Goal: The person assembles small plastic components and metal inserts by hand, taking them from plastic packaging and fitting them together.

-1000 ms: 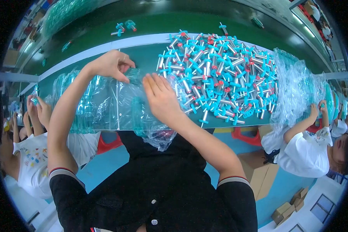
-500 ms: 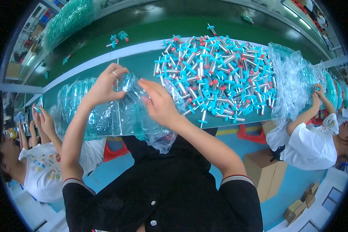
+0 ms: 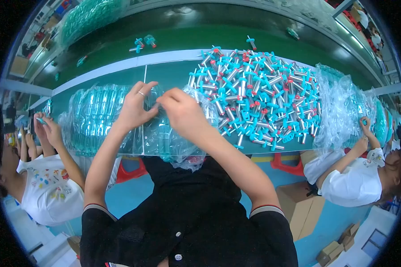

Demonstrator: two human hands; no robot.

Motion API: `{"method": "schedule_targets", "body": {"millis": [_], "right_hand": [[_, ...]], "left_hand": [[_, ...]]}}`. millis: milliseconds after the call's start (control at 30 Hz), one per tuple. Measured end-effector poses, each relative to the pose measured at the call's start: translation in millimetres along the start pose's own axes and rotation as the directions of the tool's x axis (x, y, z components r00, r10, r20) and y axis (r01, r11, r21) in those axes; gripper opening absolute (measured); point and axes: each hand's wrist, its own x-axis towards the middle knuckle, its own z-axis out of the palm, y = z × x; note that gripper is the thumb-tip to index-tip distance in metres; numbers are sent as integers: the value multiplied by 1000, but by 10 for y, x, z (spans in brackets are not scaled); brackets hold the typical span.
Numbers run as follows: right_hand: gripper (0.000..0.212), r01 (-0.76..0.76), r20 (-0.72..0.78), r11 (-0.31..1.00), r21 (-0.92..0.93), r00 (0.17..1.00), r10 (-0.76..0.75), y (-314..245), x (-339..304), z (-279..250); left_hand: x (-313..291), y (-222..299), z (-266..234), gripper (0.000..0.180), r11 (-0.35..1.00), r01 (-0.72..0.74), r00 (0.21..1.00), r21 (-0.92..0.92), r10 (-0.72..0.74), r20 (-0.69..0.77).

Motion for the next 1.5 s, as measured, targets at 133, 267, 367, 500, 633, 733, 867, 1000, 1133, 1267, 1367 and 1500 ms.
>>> {"method": "schedule_targets", "body": {"millis": [133,267,367,500,633,733,867,1000,1133,1267,1367,1500], "right_hand": [[18,57,68,995,-77,996,-52,225,-24,207],[16,165,85,982,-94,984,-157,308,-3,262],[18,186,93,979,-87,980,-178,324,-22,324],[20,231,154,964,-134,966,-210,368,-44,402],[20,222,150,973,-67,966,-210,435,-43,422],[19,242,214,967,-77,952,-221,430,-72,358],[17,48,66,999,26,997,-49,485,-51,325],[19,198,47,980,7,979,-198,340,113,457],[12,113,35,992,48,993,-115,591,-26,548],[7,20,120,999,-48,993,-14,431,-64,308],[5,97,180,995,-8,979,-94,332,-60,412],[6,90,241,996,2,967,-87,301,-150,422]], "left_hand": [[10,83,-112,59,992,91,996,-92,-91,10],[54,-33,-88,56,984,102,994,-146,-95,52],[20,-148,-58,53,970,125,990,-208,-107,94],[-3,-242,-15,51,953,192,971,-232,-150,188],[22,-336,17,50,898,302,940,-321,-224,257],[26,-357,41,50,846,386,908,-366,-279,314],[69,-429,43,52,818,392,909,-420,-272,317],[-9,-471,-87,52,854,387,910,-348,-292,295],[25,-583,145,63,943,122,982,-310,-69,177],[95,-450,218,52,927,111,985,-357,-56,161],[-98,-492,192,52,914,151,983,-377,-97,158],[-202,-433,212,51,915,169,984,-367,-131,124]]}}
